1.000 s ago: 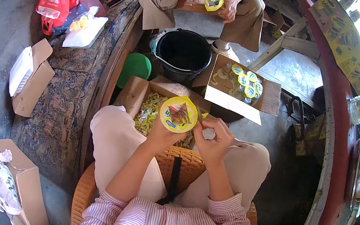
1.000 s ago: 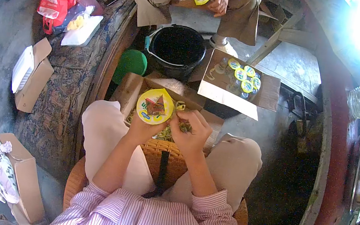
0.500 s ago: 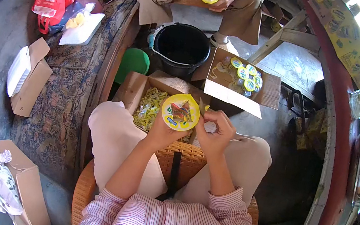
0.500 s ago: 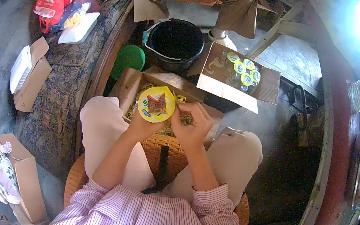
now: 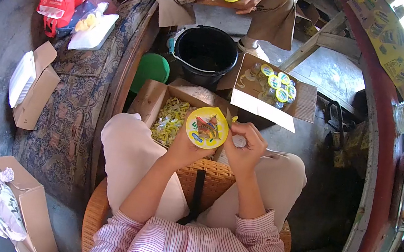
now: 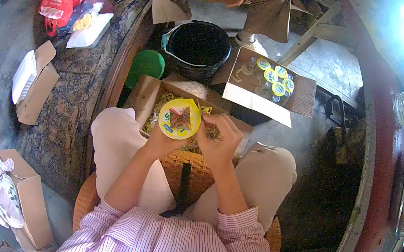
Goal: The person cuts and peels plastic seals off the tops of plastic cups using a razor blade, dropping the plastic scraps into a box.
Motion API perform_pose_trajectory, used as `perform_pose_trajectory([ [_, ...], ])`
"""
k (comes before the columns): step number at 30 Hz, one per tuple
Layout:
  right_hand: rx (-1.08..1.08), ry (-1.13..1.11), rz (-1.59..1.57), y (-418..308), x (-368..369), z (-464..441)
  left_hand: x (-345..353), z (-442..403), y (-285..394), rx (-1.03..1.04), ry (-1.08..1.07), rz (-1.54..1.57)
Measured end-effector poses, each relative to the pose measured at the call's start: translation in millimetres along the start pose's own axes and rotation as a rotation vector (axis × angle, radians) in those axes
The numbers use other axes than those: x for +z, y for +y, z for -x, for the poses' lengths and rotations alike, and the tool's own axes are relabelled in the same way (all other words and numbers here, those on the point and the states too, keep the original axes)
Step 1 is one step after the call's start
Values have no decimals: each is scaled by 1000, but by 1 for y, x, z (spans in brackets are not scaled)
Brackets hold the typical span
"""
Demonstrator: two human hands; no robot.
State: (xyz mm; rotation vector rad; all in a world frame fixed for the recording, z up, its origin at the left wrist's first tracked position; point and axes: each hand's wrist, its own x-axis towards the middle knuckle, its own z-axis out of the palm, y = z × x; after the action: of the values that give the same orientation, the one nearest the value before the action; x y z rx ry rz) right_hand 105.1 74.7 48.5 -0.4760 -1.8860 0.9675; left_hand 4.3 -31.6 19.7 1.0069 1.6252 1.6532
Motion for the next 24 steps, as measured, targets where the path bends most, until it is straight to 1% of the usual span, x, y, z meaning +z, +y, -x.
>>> perform_pose_trajectory([
  [6,-33,-16,-7,3,0,-2,-6,-1,2,-2,-69,17],
  [12,-47,-6,17,1,0,-2,-6,1,-9,-1,-34,57],
  [15,-49,4,26,0,1,-2,-9,-1,-6,-22,-70,26],
  [18,-73,29,53,-3,2,-1,-8,-1,-9,37,-58,-30],
  [21,-101,47,70,-4,4,-2,-9,0,-9,46,-58,46],
  [24,-89,64,78,-6,6,-2,-9,-1,-9,16,-74,22],
])
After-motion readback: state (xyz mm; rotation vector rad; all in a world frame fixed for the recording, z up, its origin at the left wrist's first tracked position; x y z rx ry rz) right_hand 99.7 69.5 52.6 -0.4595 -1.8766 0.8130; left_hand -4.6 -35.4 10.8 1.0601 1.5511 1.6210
